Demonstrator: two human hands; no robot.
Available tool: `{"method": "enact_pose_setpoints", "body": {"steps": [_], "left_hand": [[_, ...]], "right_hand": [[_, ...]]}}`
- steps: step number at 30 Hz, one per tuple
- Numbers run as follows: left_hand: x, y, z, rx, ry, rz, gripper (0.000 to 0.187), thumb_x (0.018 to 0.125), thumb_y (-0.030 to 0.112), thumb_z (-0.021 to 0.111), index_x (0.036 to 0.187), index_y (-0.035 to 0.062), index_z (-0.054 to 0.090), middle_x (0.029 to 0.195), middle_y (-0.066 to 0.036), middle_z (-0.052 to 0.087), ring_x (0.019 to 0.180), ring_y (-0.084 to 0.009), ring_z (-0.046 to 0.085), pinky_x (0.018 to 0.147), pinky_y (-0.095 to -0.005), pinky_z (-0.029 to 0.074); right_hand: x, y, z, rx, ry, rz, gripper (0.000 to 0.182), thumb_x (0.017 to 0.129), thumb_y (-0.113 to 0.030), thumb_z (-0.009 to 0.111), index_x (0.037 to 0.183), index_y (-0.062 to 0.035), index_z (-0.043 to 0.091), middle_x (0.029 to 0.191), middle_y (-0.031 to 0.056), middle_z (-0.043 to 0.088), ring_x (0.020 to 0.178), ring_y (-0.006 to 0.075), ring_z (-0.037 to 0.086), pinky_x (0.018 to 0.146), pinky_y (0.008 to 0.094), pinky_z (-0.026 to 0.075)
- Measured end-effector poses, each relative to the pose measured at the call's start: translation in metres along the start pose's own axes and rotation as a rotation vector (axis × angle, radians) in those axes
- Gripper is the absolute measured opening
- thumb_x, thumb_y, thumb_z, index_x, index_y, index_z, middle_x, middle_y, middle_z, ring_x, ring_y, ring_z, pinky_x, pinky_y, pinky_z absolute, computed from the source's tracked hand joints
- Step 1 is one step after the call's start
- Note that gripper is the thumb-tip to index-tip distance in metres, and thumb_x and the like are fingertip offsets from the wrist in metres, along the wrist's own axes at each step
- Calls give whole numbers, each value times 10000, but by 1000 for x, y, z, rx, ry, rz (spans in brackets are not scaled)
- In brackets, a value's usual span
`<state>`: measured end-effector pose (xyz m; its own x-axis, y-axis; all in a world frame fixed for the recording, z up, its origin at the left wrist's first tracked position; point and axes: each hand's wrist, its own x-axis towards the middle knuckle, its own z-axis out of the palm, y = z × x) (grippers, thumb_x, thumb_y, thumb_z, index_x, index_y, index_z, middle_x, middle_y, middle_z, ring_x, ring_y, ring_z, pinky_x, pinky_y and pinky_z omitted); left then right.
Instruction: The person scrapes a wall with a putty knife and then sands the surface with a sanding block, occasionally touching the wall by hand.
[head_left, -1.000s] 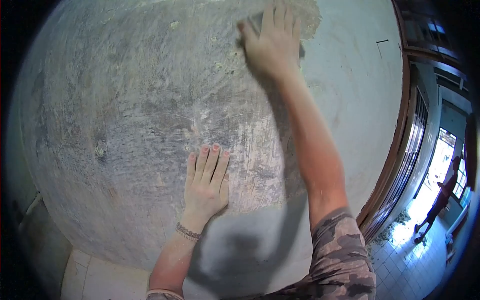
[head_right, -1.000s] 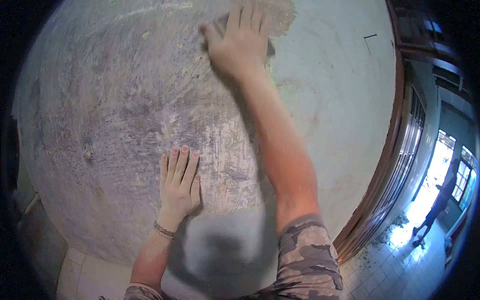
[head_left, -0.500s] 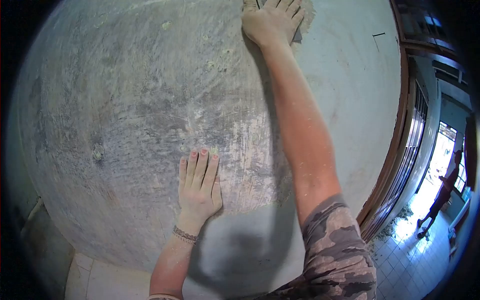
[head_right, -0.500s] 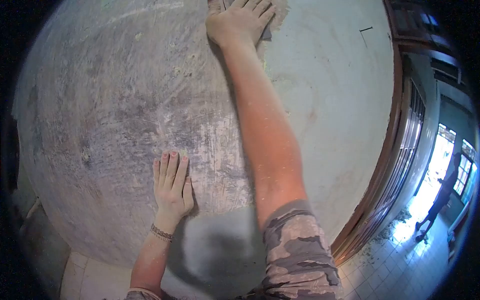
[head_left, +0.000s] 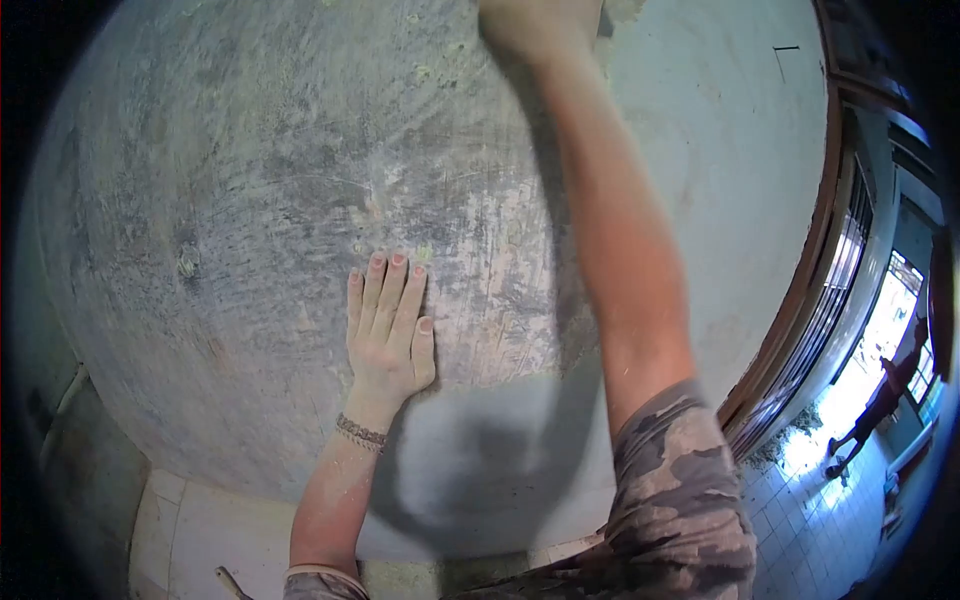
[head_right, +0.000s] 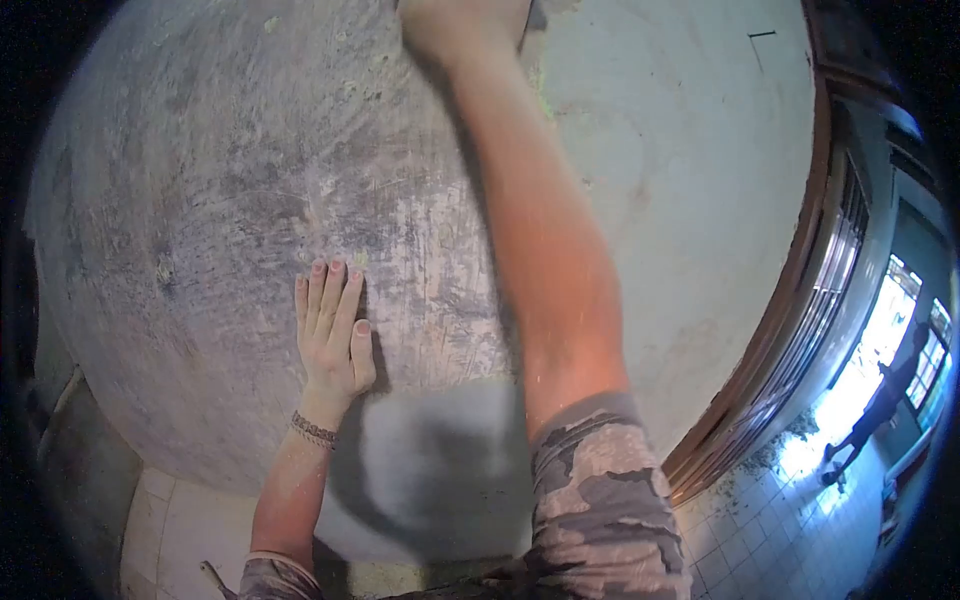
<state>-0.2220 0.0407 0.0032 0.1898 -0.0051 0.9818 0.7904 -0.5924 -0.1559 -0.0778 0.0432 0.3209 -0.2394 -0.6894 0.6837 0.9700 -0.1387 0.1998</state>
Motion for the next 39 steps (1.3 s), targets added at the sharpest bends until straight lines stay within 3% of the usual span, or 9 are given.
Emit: {"method": "enact_pose_setpoints", "body": {"steps": [1,2,5,12,23,25,27,29,39], "left_hand": [[0,-1,1,-6,13,-1,473,987,173,379,1383,-42,519,1502,-216,431,1462,-370,299,1205,-518,172],[1,-2,2,-13,29,1,475,991,183,373,1383,-43,520,1500,-222,430,1462,-374,298,1205,-519,171],[-1,-3,3,-60,51,-27,501,999,229,378,1396,-53,497,1499,-230,427,1460,-381,298,1204,-524,165],[0,1,2,-68,63,-29,546,998,273,390,1413,-77,450,1487,-252,430,1451,-394,309,1198,-539,171],[-10,-12,-1,-94,250,-215,514,1011,280,396,1380,-78,405,1495,-317,362,1442,-447,285,1187,-565,148],[-9,-16,1,-102,301,-206,504,1020,270,369,1377,-84,407,1497,-306,366,1432,-433,305,1185,-546,172],[-12,-18,7,-126,357,-188,497,1029,260,342,1375,-90,408,1498,-294,369,1423,-420,325,1183,-527,196],[-18,-24,12,-331,562,-224,496,1035,257,316,1385,-88,384,1515,-276,346,1425,-403,324,1185,-504,215],[-17,-16,5,-251,385,-206,499,1035,269,309,1391,-80,333,1513,-295,313,1448,-385,277,1195,-477,219]], "right_hand": [[-26,5,-29,403,-710,128,692,929,-444,524,1387,71,459,1438,283,447,1372,442,362,1148,586,204],[-72,-10,-67,405,-468,53,651,943,-369,502,1413,68,395,1451,301,400,1355,462,361,1155,578,197],[-184,-4,-216,483,-1040,161,877,842,-454,642,1484,53,327,1545,285,300,1475,438,203,1184,586,117],[-33,-11,-54,560,-759,122,685,939,-372,515,1446,66,369,1499,280,373,1393,461,333,1171,567,182],[-89,-9,-91,328,-533,-91,534,908,-386,544,1315,-42,582,1436,233,478,1356,423,412,1119,589,278],[-39,-26,-56,333,-761,-69,718,917,-618,560,1369,-61,538,1388,298,510,1344,320,454,1179,454,242],[-37,-59,-61,819,-1301,230,470,910,-349,541,1262,-45,611,1394,217,514,1331,387,452,1093,614,296],[-106,-93,-129,447,-760,-424,585,969,-402,512,1435,-52,458,1518,184,415,1446,390,303,1173,592,177],[-120,-56,-134,614,-959,305,587,971,-372,490,1426,-3,460,1508,234,401,1446,386,309,1182,572,175]]}}
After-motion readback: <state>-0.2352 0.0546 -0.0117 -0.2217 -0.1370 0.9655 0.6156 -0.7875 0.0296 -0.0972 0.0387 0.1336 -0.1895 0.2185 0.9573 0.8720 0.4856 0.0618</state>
